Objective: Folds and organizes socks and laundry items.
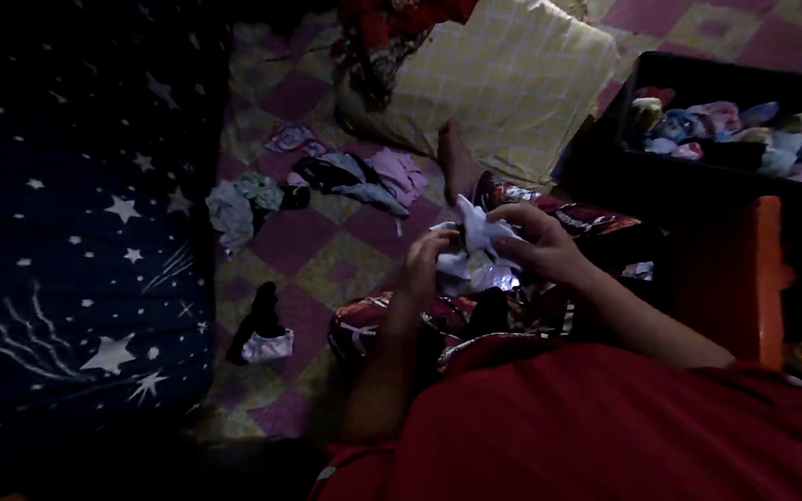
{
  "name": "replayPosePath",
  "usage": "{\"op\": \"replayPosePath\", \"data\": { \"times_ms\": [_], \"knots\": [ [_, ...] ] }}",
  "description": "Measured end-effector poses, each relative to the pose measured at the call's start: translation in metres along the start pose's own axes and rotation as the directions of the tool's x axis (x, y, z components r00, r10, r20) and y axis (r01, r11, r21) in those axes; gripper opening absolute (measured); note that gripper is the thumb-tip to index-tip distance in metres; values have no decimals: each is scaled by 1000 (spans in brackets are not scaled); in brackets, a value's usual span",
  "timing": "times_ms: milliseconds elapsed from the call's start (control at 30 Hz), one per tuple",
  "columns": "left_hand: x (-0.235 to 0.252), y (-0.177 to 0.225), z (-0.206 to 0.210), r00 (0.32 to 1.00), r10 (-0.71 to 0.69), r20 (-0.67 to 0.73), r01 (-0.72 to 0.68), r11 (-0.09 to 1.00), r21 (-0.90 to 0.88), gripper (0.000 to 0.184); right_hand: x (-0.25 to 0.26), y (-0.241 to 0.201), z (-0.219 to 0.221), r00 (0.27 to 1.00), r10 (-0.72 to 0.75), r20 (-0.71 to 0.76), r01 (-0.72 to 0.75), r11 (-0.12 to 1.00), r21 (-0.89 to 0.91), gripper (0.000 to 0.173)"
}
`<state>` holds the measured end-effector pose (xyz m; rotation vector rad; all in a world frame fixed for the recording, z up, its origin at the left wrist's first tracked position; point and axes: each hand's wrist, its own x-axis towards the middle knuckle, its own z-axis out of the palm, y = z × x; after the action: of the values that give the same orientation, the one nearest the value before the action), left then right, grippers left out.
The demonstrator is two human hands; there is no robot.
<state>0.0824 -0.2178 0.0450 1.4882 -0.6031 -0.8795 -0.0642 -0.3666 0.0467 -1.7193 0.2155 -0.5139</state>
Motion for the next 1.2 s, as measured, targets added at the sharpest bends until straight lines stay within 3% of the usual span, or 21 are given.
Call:
{"op": "replayPosePath", "data": {
  "times_ms": [33, 100, 200, 300, 500, 600, 667, 733, 833, 933, 1000, 1100, 1200],
  "knots": [
    [-1, -2, 6, 1000, -21, -14, 21, 999, -24, 35, 0, -2, 3, 999, -39, -13, 36, 990, -136, 32],
    [-3, -4, 12, 999, 24, -35, -18, 989, 144, 38, 1, -4, 10, 994, -93, -53, 74, 952, -296, 31],
    [-2, -7, 21, 976, 152, -154, -78, 911, 404, 37, 0, -6, 18, 985, -144, -91, 105, 932, -347, 28],
    [1, -11, 22, 948, 255, -189, -136, 865, 482, 20, -2, -8, 19, 984, -177, -33, 157, 934, -320, 29],
    [-2, -8, 22, 978, 210, 9, -199, 914, 353, 28, -2, -12, 15, 998, -43, 36, 41, 998, 43, 30],
    [3, -10, 4, 984, 171, -50, -173, 985, -26, 33, 5, -13, -9, 998, 69, -12, -67, 986, 155, 31],
    [0, -6, -6, 982, 147, -116, -177, 931, -319, 28, 9, -6, -27, 988, 153, -4, -149, 969, 198, 30],
    [-2, 0, -5, 989, 89, -117, -133, 880, -456, 30, 11, -5, -31, 977, 211, 29, -213, 963, 164, 29],
    [-3, -1, 2, 989, 85, -119, -121, 932, -341, 31, 13, -15, -21, 944, 301, 133, -300, 954, -30, 38],
    [-4, -8, -7, 966, 258, 21, -253, 957, -141, 15, 11, -12, -11, 898, 385, 211, -383, 922, -54, 28],
    [-1, -4, -8, 960, 278, 37, -274, 957, -92, 17, 8, -7, -12, 912, 315, 263, -338, 940, 43, 20],
    [1, 5, -6, 992, 116, -48, -117, 993, -17, 36, 7, -17, -17, 952, 182, 245, -217, 969, 122, 18],
    [-6, 5, -4, 993, 106, 54, -105, 994, -21, 29, 14, -22, -22, 944, 102, 314, -160, 973, 167, 21]
  ]
}}
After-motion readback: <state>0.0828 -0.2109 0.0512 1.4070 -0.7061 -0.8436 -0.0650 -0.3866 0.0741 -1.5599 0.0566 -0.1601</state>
